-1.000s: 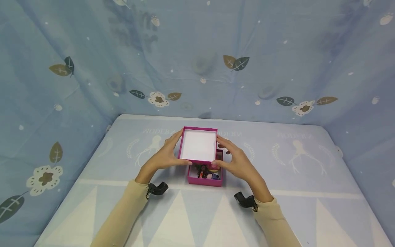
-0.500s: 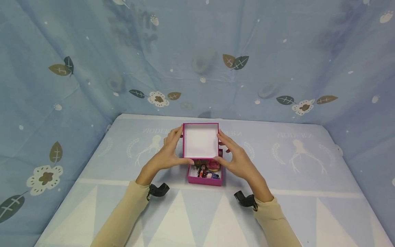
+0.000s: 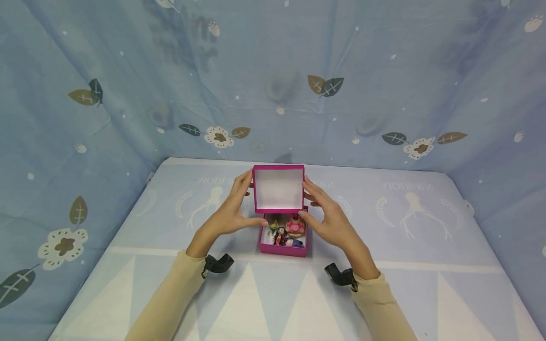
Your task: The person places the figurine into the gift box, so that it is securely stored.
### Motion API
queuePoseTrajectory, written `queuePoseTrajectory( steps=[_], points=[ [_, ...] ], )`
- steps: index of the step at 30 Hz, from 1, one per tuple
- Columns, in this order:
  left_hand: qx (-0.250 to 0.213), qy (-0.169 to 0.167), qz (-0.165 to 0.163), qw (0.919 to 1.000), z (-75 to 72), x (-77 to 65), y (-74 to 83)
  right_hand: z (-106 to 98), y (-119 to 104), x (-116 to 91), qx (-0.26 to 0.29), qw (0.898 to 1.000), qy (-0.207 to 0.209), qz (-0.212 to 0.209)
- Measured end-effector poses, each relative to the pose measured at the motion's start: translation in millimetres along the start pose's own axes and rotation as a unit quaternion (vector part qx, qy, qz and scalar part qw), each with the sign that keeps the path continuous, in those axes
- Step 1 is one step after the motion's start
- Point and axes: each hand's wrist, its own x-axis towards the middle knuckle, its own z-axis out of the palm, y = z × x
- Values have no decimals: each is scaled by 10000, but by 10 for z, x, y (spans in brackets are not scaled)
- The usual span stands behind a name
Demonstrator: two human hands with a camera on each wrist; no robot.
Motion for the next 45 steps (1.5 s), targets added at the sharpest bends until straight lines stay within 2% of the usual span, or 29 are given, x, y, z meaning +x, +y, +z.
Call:
queuePoseTrajectory(
  steps=[4,10,17,21,26,30,38,45],
  points=[
    [12,-12,322,9995,4,6,34,-27,-52,15,156,9997,150,-98],
    [20,-60,683,9976,-6,-4,106,-81,-306,42,425,9983,313,-260],
    [244,-6,617,9978,-25,-17,152,-83,-413,40,410,9986,327,-52],
    [234,42,543,9982,-36,-15,146,-64,-339,25,523,9980,357,19],
    [-344,64,560,9978,-28,-16,140,-31,-94,-17,1060,9926,585,23],
    [-785,138,566,9952,-7,-18,142,-35,-67,-27,1366,9872,823,10],
    [-1023,504,744,9907,6,-21,100,-20,-94,-17,1467,9858,816,80],
    [-1156,558,746,9889,9,-2,81,-25,-117,-7,1416,9871,748,26]
  ],
)
